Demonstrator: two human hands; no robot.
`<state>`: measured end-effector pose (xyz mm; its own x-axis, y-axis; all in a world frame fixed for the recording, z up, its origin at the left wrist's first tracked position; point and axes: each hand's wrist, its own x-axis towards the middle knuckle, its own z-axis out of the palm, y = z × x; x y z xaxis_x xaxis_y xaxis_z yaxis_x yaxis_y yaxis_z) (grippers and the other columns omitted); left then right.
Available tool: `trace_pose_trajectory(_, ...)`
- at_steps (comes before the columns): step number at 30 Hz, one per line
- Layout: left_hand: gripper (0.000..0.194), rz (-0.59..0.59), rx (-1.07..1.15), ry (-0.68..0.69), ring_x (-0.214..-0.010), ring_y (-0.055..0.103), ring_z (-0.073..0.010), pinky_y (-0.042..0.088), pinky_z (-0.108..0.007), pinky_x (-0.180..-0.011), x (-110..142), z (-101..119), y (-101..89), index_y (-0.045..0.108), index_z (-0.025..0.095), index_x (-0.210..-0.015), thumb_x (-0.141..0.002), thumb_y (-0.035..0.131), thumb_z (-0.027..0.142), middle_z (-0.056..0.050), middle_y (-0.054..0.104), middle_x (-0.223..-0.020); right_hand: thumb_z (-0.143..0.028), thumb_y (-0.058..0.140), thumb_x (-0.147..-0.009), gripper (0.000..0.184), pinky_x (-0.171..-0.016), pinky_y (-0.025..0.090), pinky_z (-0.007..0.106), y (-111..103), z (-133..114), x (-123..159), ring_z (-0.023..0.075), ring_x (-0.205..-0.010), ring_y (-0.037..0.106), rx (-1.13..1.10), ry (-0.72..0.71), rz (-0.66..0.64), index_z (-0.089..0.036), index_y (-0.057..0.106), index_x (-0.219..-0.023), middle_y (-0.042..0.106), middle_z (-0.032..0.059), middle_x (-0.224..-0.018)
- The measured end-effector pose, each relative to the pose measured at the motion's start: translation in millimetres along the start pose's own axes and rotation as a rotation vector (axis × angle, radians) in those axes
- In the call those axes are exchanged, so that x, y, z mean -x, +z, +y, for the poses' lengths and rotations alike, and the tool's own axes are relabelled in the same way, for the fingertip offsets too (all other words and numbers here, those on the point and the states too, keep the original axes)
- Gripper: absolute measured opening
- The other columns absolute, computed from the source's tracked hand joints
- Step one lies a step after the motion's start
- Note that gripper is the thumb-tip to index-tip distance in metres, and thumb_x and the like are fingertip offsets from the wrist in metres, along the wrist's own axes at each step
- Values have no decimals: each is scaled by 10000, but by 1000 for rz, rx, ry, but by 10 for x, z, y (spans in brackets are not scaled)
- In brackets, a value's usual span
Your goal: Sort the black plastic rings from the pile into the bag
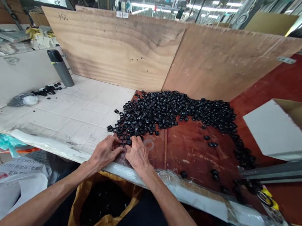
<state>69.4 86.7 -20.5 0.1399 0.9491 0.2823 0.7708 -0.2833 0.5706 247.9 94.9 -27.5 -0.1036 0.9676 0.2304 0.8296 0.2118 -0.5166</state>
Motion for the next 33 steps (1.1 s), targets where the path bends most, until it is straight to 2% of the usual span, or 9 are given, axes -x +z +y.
trace_pose_trajectory(2, 237, 15, -64, 18, -910, 725, -271, 599, -404, -818, -47, -25, 173, 637, 175, -1014, -803, 744, 174, -111, 701, -1069, -182, 665, -885, 99, -678, 465, 288, 72, 29, -5, 220, -827, 642, -6, -26, 31, -195, 650, -982, 656, 81, -972)
trace_pose_trajectory(4, 250, 22, -67, 44, -940, 732, -276, 604, -399, -829, -31, -55, 232, 627, 187, -1030, -803, 723, 142, -103, 714, -1069, -191, 656, -892, 62, -693, 481, 296, 114, 59, 22, 217, -815, 639, -90, -53, 84, -194, 657, -954, 654, 78, -955)
trace_pose_trajectory(7, 287, 49, 6, 57, -847, 732, -232, 603, -368, -803, 27, -89, 198, 599, 214, -1091, -830, 707, 164, -53, 726, -995, -180, 658, -864, 113, -674, 505, 294, 127, 102, 35, 184, -726, 627, -339, -74, 121, -186, 671, -976, 664, 64, -937)
trace_pose_trajectory(11, 273, 66, 135, 77, -730, 696, -169, 592, -319, -727, 52, -111, 159, 577, 216, -1123, -868, 664, 171, -39, 704, -1017, -194, 671, -838, 265, -646, 532, 286, 105, 97, 12, 168, -689, 629, -603, -73, 67, -200, 694, -1102, 714, 46, -939)
trace_pose_trajectory(16, 255, 54, 240, 89, -652, 635, -131, 564, -261, -634, 25, -110, 153, 632, 203, -1026, -797, 664, 96, 1, 647, -856, -252, 694, -847, 199, -698, 561, 290, 97, 98, 16, 179, -744, 655, -760, -33, 50, -213, 732, -1038, 719, 33, -892)
trace_pose_trajectory(18, 287, 50, 230, 89, -713, 662, -151, 581, -281, -681, 23, -98, 135, 652, 208, -1019, -767, 659, 71, -7, 666, -866, -251, 694, -845, 201, -733, 572, 292, 93, 103, 17, 181, -794, 673, -843, -32, 61, -215, 728, -1041, 720, 43, -968)
trace_pose_trajectory(22, 293, 39, 299, 39, -853, 733, -189, 622, -349, -814, 38, -83, 126, 644, 215, -1042, -775, 659, 93, -41, 732, -1007, -232, 694, -859, 174, -723, 553, 290, 47, 71, 22, 181, -800, 669, -785, -108, 56, -222, 752, -1023, 727, 47, -993)
trace_pose_trajectory(26, 340, 21, 522, -60, -849, 768, -184, 650, -332, -789, 51, -88, 149, 600, 199, -1118, -792, 689, 158, -77, 746, -1121, -217, 685, -870, 158, -699, 528, 295, 13, 55, 27, 181, -776, 662, -670, -142, 68, -218, 766, -1006, 746, 43, -965)
trace_pose_trajectory(33, 314, 10, 431, -57, -726, 719, -140, 606, -265, -718, 74, -77, 135, 637, 184, -1093, -792, 724, 163, -5, 743, -874, -246, 703, -856, 140, -772, 548, 315, -29, 55, 55, 197, -836, 684, -644, -149, 66, -212, 756, -981, 759, 39, -956)
